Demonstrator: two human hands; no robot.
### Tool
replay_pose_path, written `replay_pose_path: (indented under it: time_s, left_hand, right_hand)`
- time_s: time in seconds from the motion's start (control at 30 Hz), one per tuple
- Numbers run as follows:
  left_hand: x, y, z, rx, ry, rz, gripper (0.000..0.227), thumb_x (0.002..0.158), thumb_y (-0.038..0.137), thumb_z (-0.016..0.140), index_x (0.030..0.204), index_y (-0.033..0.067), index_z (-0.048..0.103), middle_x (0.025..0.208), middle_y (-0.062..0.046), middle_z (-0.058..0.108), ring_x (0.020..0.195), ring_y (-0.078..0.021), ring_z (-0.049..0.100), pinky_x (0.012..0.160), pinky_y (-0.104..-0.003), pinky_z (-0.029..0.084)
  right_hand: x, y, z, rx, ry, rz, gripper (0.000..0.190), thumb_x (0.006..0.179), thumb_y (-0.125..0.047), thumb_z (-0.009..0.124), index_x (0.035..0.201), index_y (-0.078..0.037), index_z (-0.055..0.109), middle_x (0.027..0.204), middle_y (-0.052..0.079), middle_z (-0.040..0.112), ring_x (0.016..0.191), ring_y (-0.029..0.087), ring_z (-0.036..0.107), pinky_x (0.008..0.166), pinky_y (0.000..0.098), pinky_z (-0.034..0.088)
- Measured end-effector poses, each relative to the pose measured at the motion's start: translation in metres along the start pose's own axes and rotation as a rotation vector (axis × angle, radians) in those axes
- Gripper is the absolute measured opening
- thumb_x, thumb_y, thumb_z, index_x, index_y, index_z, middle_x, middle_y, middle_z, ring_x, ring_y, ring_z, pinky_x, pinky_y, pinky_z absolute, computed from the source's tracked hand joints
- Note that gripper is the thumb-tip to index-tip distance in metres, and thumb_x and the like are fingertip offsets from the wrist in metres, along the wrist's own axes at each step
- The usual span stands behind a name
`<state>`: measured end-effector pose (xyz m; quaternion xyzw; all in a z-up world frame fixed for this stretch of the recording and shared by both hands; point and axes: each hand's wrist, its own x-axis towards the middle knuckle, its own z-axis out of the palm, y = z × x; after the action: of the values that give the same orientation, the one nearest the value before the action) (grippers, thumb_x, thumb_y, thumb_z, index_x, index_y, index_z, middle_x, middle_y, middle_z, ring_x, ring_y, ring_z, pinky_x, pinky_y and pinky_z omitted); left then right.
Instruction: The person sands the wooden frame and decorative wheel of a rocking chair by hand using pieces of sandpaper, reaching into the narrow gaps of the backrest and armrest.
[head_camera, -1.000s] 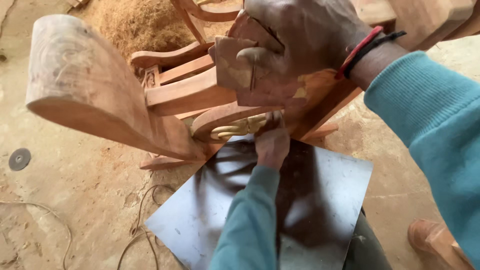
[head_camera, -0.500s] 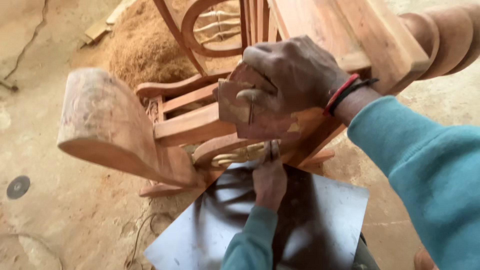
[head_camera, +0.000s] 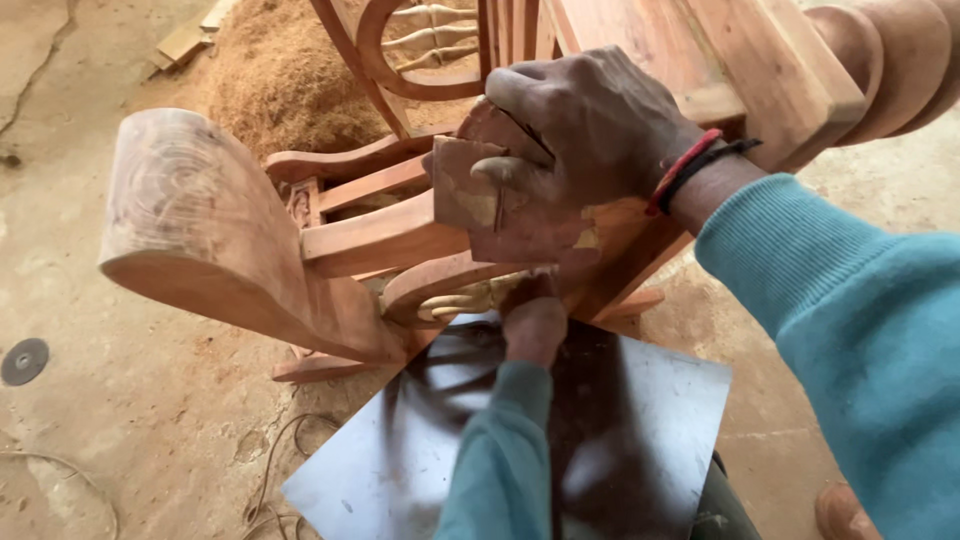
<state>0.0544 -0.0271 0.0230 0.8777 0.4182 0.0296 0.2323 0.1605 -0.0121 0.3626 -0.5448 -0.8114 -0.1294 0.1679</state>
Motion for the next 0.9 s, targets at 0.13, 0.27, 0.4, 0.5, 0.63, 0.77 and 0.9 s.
replay_pose_path:
  time_s: [0.13, 0.27, 0.4, 0.5, 0.63, 0.77, 0.9]
  left_hand:
    - [-0.032, 0.003, -0.019, -0.07, 0.457, 0.166, 0.05, 0.092, 0.012, 0.041, 0.139, 0.009, 0.057, 0.131, -0.017, 0.068, 0.111, -0.0341, 0.067, 0.087, -0.046, 0.056]
    - [-0.013, -0.005, -0.015, -0.065, 0.385, 0.153, 0.027, 0.107, 0.021, 0.049, 0.131, 0.0167, 0.061, 0.13, -0.01, 0.069, 0.116, -0.0338, 0.067, 0.091, -0.048, 0.057]
    - [-0.032, 0.012, -0.016, 0.074, 0.101, 0.049, 0.041, 0.105, 0.015, 0.042, 0.141, 0.0104, 0.062, 0.131, -0.015, 0.072, 0.114, -0.0295, 0.07, 0.086, -0.041, 0.056]
    - [-0.047, 0.01, -0.02, -0.073, 0.69, 0.265, 0.055, 0.087, 0.007, 0.047, 0.139, -0.0013, 0.061, 0.132, -0.024, 0.069, 0.108, -0.0355, 0.069, 0.071, -0.044, 0.058]
    - [-0.01, -0.001, -0.004, 0.047, 0.493, 0.172, 0.028, 0.095, 0.011, 0.053, 0.115, 0.003, 0.07, 0.102, -0.018, 0.074, 0.088, -0.036, 0.072, 0.076, -0.048, 0.059]
    - [-0.032, -0.032, -0.02, 0.061, 0.365, 0.254, 0.022, 0.091, 0.015, 0.059, 0.106, 0.0056, 0.072, 0.088, -0.016, 0.074, 0.081, -0.0348, 0.072, 0.072, -0.052, 0.055]
    - [-0.041, -0.06, -0.022, 0.131, 0.371, 0.263, 0.024, 0.089, 0.013, 0.06, 0.107, 0.0143, 0.076, 0.083, -0.015, 0.074, 0.078, -0.0343, 0.072, 0.076, -0.055, 0.054]
  right_hand:
    - [0.007, 0.003, 0.0, 0.026, 0.067, -0.044, 0.052, 0.094, -0.054, 0.078, 0.103, -0.004, 0.063, 0.084, 0.012, 0.068, 0.071, 0.035, 0.069, 0.063, 0.0455, 0.056]
    - [-0.003, 0.004, 0.003, -0.004, 0.026, -0.027, 0.045, 0.096, -0.049, 0.076, 0.098, -0.006, 0.062, 0.084, 0.011, 0.068, 0.073, 0.035, 0.069, 0.063, 0.0465, 0.055]
    - [0.0, 0.0, 0.001, -0.044, 0.034, -0.035, 0.049, 0.096, -0.053, 0.077, 0.097, -0.006, 0.063, 0.083, 0.012, 0.068, 0.072, 0.035, 0.069, 0.062, 0.0465, 0.055]
    - [0.005, 0.008, 0.001, -0.068, 0.004, -0.009, 0.052, 0.093, -0.056, 0.074, 0.096, -0.005, 0.063, 0.078, 0.014, 0.066, 0.068, 0.036, 0.068, 0.062, 0.0463, 0.055]
    - [-0.001, 0.008, 0.006, -0.038, 0.049, -0.048, 0.049, 0.1, -0.053, 0.076, 0.106, -0.005, 0.065, 0.086, 0.013, 0.069, 0.075, 0.032, 0.071, 0.067, 0.0439, 0.057]
    - [0.002, 0.01, 0.004, -0.019, 0.034, -0.045, 0.051, 0.097, -0.052, 0.076, 0.107, -0.003, 0.066, 0.086, 0.014, 0.07, 0.072, 0.033, 0.07, 0.064, 0.0438, 0.056]
    - [-0.007, 0.014, 0.009, -0.07, 0.109, -0.08, 0.053, 0.097, -0.053, 0.077, 0.107, -0.002, 0.065, 0.089, 0.013, 0.069, 0.078, 0.033, 0.07, 0.067, 0.0445, 0.056]
